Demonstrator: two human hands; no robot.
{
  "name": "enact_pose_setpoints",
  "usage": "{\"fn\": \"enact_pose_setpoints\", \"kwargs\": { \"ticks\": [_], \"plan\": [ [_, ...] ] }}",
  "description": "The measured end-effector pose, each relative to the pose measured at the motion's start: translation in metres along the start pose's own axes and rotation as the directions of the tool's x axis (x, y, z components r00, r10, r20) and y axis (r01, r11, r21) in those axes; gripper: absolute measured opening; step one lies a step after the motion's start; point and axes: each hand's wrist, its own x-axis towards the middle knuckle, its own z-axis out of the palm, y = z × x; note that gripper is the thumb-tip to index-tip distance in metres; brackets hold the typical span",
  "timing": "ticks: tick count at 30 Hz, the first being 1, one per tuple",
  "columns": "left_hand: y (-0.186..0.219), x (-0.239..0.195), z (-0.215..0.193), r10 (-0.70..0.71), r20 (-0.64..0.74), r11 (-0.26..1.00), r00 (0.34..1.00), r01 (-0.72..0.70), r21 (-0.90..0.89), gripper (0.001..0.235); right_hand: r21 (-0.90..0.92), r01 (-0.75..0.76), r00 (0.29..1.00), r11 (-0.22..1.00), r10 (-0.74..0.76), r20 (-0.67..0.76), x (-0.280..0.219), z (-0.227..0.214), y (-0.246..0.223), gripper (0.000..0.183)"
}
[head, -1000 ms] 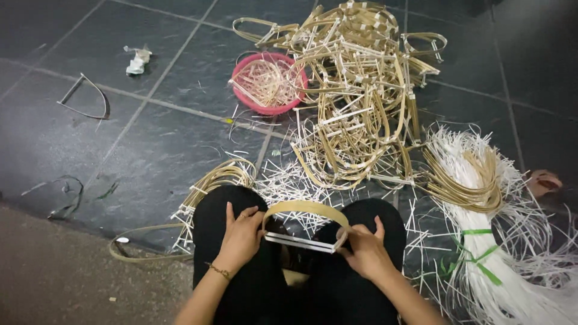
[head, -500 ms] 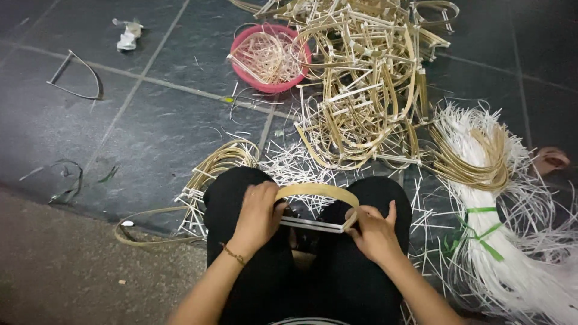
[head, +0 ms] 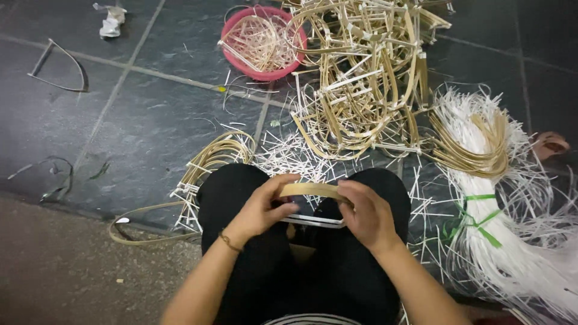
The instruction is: The recorder is wrapping white plastic strips around bamboo frames to assemble parts for furniture or baskets.
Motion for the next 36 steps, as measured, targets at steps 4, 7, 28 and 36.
{"fn": "enact_pose_setpoints", "kwargs": {
  "ticks": [4,7,28,36],
  "plan": [
    [-0.035,-0.003,-0.003,-0.043,0.124,0.828,0.991,0.105,-0.551,0.048,0.007,0.193,0.979,0.981,-0.192,-0.074,0.007,0.004,-0.004,0.031],
    [-0.039,-0.006,0.001,-0.038,0.063,0.901,0.997,0.061,-0.430,0.042,0.010,0.144,0.987,0.990,-0.143,-0.078,0.008,0.004,-0.008,0.030],
    [-0.008,0.012,0.012,0.404,-0.044,0.861,0.914,-0.363,0.355,0.052,0.030,0.085,0.977,0.996,-0.078,-0.196,0.020,0.012,-0.026,0.017],
    [-0.009,0.016,0.013,0.398,-0.054,0.837,0.916,-0.338,0.431,0.047,0.050,0.096,0.956,0.994,-0.078,-0.283,0.016,0.028,-0.019,0.021]
  ]
}}
